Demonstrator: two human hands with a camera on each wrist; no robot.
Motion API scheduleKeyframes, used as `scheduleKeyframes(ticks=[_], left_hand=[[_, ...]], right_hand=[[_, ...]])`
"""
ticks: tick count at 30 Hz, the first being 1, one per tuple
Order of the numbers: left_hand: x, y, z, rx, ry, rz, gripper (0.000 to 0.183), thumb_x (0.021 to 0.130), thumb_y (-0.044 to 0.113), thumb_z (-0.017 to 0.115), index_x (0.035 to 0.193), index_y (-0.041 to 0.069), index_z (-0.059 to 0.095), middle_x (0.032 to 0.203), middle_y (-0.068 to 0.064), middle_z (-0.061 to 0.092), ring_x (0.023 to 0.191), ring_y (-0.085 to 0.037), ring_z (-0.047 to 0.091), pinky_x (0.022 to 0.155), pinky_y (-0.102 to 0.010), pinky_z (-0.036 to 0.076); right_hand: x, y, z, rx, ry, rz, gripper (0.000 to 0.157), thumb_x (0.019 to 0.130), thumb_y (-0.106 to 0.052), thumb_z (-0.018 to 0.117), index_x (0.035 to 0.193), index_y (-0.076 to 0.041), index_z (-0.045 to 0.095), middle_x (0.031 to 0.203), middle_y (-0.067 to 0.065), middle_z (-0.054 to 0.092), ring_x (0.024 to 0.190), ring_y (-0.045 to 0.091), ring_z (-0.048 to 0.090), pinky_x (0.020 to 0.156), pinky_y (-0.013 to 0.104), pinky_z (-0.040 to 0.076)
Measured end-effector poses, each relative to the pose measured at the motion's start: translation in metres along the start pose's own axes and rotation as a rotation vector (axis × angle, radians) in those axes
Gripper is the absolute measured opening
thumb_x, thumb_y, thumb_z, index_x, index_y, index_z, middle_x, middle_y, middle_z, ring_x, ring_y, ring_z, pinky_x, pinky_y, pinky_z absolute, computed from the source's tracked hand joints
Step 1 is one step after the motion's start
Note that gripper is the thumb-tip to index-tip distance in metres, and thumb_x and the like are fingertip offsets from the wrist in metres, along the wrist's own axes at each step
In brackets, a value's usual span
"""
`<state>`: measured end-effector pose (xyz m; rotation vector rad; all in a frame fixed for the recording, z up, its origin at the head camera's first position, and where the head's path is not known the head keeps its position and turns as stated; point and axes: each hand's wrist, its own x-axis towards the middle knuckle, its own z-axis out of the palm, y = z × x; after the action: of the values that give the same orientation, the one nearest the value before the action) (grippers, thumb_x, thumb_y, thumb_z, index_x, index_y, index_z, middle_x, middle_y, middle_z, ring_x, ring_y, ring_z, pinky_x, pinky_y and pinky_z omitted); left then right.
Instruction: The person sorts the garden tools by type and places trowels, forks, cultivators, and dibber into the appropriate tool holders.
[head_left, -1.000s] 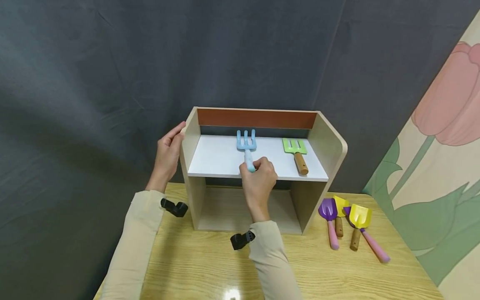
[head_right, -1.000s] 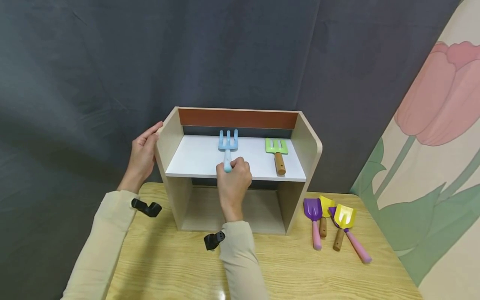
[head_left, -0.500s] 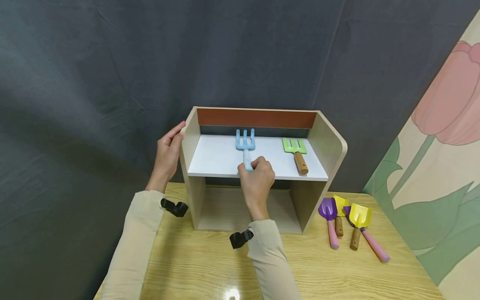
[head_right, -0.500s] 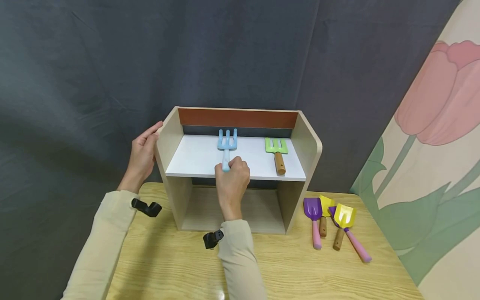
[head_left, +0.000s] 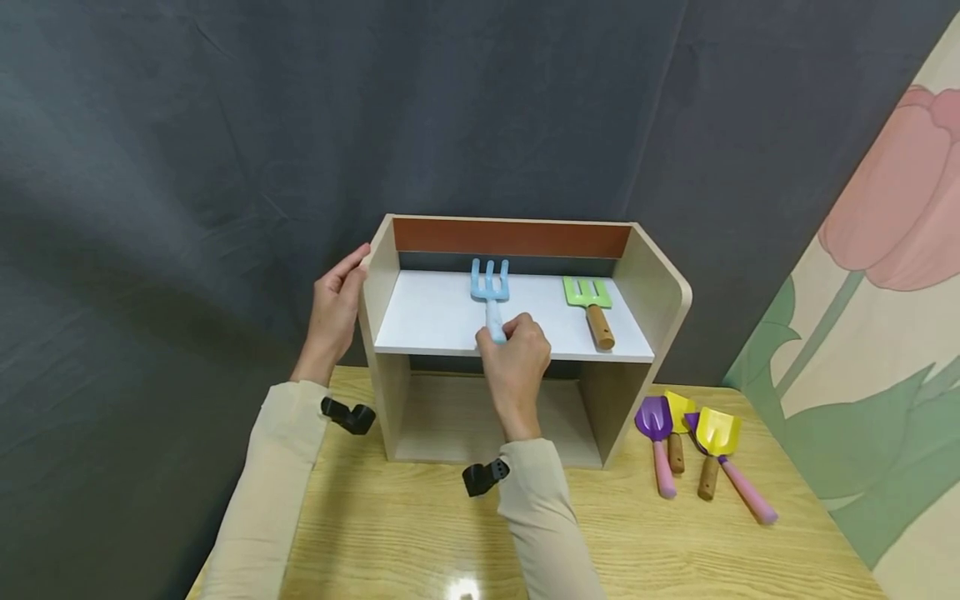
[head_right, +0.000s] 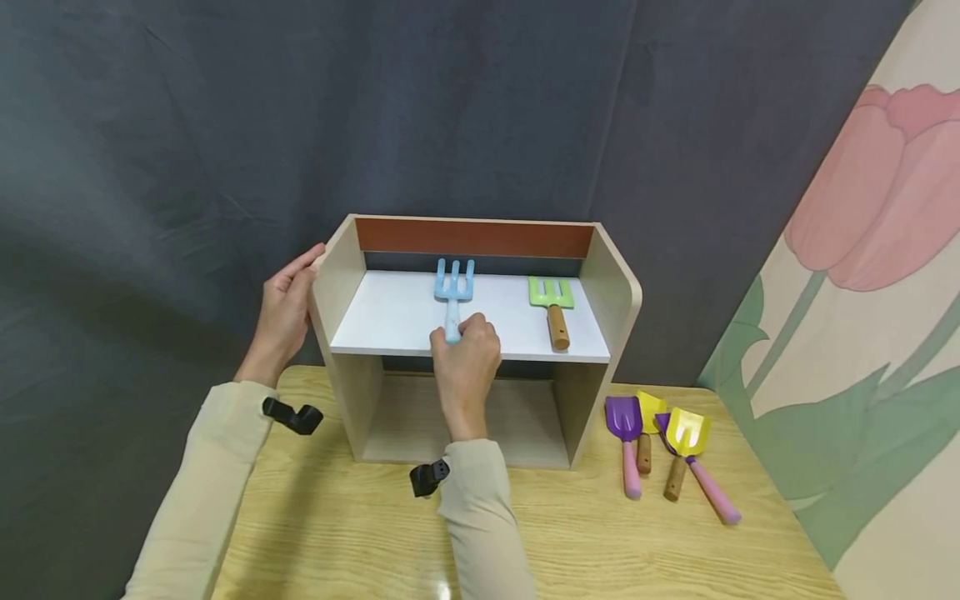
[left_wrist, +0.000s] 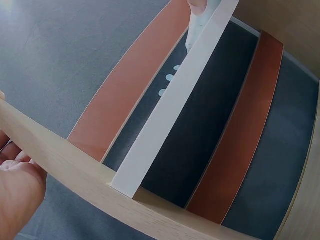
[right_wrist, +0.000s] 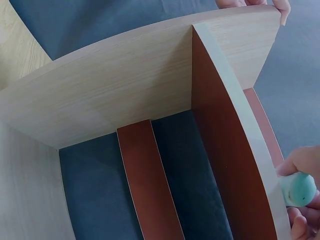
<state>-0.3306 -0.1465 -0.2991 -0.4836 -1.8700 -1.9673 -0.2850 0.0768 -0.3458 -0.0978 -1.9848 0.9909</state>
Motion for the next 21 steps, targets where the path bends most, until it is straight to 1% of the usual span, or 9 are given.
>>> scheduleKeyframes(ticks=[7,13,21], left_hand=[[0.0001,0.0004,0.0007,0.002,-0.002,0.005,0.046,0.102,0.017,0.046,0.144,-0.001,0.044,0.148,-0.011,0.043,0.135,-0.023,0.039,0.11,-0.041,0.029],[0.0004,-0.0003,0.0,0.006,-0.001,-0.002,0.045,0.102,0.017,0.047,0.144,0.0,0.044,0.148,-0.01,0.043,0.135,-0.023,0.038,0.11,-0.04,0.029],[-0.0002,-0.0013,-0.0001,0.009,-0.004,0.002,0.045,0.102,0.018,0.046,0.144,0.0,0.044,0.148,-0.01,0.043,0.135,-0.024,0.039,0.11,-0.042,0.029]], right_hand=[[0.0004,-0.0005,-0.0005,-0.003,-0.002,-0.006,0.02,0.071,-0.011,0.076,0.069,-0.001,0.058,0.062,0.009,0.055,0.058,0.028,0.054,0.056,0.043,0.045],[0.001,0.0,-0.0016,0.002,-0.007,-0.001,0.022,0.071,-0.013,0.077,0.069,-0.001,0.058,0.061,0.008,0.054,0.058,0.028,0.053,0.056,0.043,0.045],[0.0009,0.0022,-0.0016,0.004,0.007,-0.005,0.022,0.071,-0.014,0.077,0.072,0.0,0.06,0.064,0.009,0.056,0.059,0.028,0.054,0.056,0.042,0.045]])
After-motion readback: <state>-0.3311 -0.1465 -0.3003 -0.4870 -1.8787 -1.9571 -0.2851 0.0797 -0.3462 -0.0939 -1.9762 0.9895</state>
